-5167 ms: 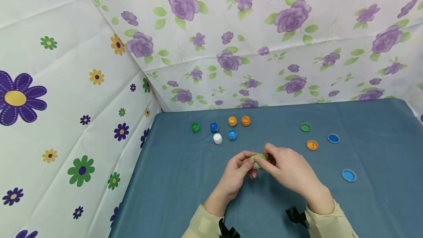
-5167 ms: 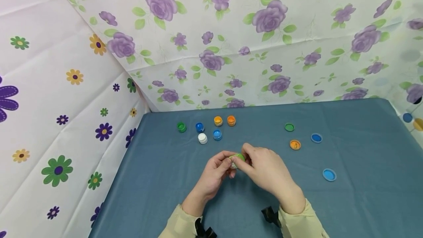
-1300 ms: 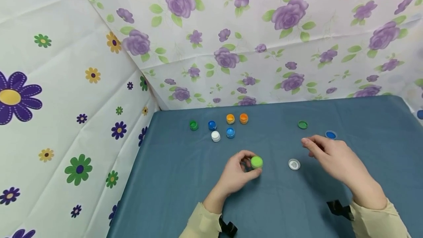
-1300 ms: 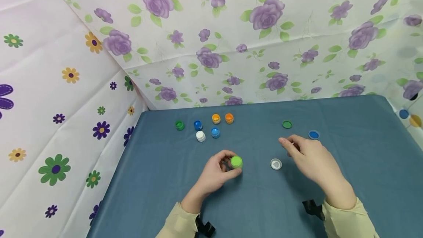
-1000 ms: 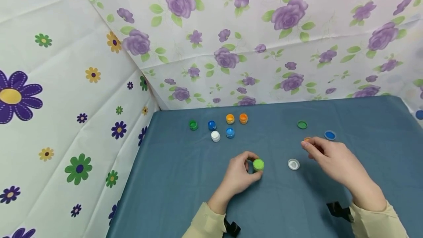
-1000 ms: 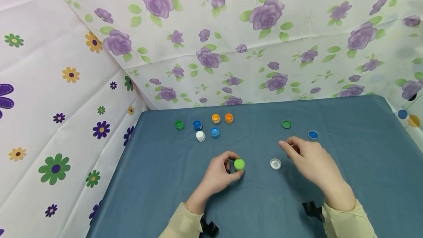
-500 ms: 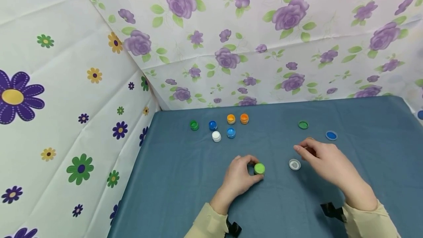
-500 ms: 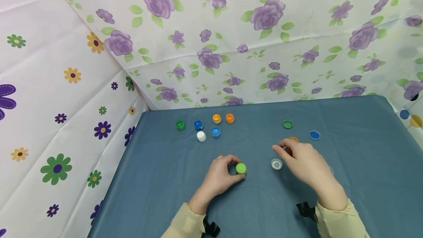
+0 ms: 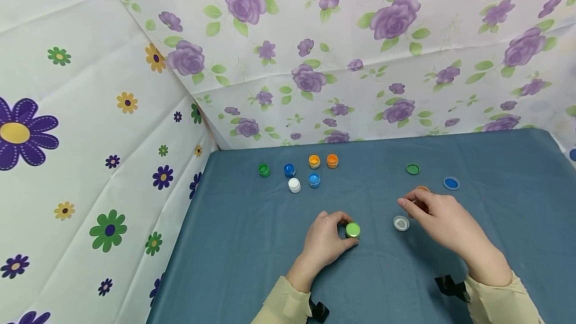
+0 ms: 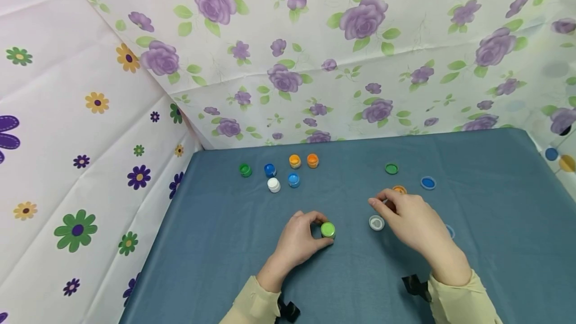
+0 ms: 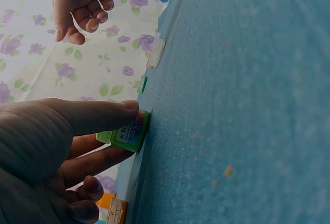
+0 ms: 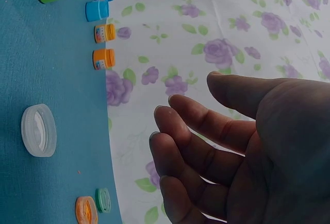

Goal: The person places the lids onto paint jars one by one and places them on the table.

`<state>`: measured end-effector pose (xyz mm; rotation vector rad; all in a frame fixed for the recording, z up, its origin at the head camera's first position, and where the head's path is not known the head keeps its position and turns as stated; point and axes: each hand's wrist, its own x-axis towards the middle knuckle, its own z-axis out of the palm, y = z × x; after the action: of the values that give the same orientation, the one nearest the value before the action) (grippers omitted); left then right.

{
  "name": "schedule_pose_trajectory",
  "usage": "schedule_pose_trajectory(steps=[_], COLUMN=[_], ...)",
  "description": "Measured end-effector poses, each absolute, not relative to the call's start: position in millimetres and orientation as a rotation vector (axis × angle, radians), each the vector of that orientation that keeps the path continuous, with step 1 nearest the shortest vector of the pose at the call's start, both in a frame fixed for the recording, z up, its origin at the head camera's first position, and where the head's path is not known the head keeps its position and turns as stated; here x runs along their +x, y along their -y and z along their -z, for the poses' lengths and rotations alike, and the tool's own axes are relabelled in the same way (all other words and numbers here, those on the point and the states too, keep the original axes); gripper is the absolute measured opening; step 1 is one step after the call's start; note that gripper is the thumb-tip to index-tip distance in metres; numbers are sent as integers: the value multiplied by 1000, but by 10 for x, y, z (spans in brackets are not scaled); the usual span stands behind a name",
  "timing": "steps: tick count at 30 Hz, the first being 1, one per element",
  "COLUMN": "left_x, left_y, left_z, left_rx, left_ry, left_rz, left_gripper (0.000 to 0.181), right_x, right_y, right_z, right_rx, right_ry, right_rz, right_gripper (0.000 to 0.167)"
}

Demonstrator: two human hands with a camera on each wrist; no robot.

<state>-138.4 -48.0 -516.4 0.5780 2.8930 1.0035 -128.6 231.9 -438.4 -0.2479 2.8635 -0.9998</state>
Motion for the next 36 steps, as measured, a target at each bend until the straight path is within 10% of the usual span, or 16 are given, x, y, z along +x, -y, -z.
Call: schedule_pose_trajectory(steps=[36], left_x=[-1674], left_y=[1367], left_z=[4887], left_rx=[421], left_ry=[-2716], left_rz=[-1310], left_gripper=[53], right_x=[-1332], right_y=[-2384], right_z=[4367], right_rx=[-235], right_ry=[-2839], right_rz=[976], right_gripper=[48])
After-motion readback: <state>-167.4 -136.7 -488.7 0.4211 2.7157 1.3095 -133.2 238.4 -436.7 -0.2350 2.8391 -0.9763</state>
